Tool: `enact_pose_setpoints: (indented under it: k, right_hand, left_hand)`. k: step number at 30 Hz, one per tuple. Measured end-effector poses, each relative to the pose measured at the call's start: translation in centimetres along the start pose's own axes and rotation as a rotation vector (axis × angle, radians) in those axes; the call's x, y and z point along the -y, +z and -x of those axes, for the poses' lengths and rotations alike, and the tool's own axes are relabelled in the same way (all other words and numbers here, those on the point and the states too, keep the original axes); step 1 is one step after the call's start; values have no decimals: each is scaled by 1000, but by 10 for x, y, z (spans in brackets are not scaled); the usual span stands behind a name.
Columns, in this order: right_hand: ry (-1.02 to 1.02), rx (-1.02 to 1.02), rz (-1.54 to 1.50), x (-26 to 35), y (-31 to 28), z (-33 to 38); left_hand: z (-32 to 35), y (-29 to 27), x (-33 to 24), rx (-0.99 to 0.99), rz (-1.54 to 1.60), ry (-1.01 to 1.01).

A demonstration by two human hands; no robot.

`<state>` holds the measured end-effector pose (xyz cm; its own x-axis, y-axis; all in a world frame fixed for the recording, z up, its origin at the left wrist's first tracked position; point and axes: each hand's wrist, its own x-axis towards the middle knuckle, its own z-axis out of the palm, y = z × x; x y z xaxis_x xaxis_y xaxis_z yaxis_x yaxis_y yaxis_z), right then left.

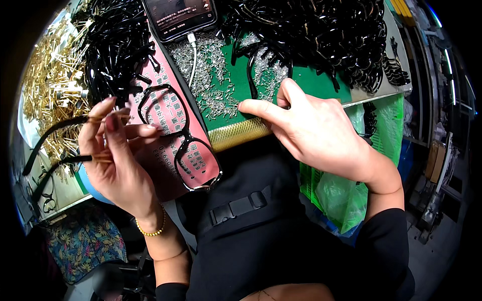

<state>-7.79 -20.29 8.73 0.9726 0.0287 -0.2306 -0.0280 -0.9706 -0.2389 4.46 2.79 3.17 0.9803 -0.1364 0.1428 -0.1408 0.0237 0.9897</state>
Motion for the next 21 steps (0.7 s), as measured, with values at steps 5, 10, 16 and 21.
enact_pose_setpoints:
  k: [5,10,16,21]
  right_hand:
    - [-65,11,64,4,-4,-4]
    - [-108,-2,118,3,0,-4]
    - [-189,19,-131,17,-4,-7]
    - [-293,15,-16,22,6,-23]
  left_hand:
    - [-26,9,1,117,40,-32]
    - [-13,0,2,324,1,-214]
    - [1,-6,-6,497,-174,-262]
    - [2,-4,-7,412,-74,-267]
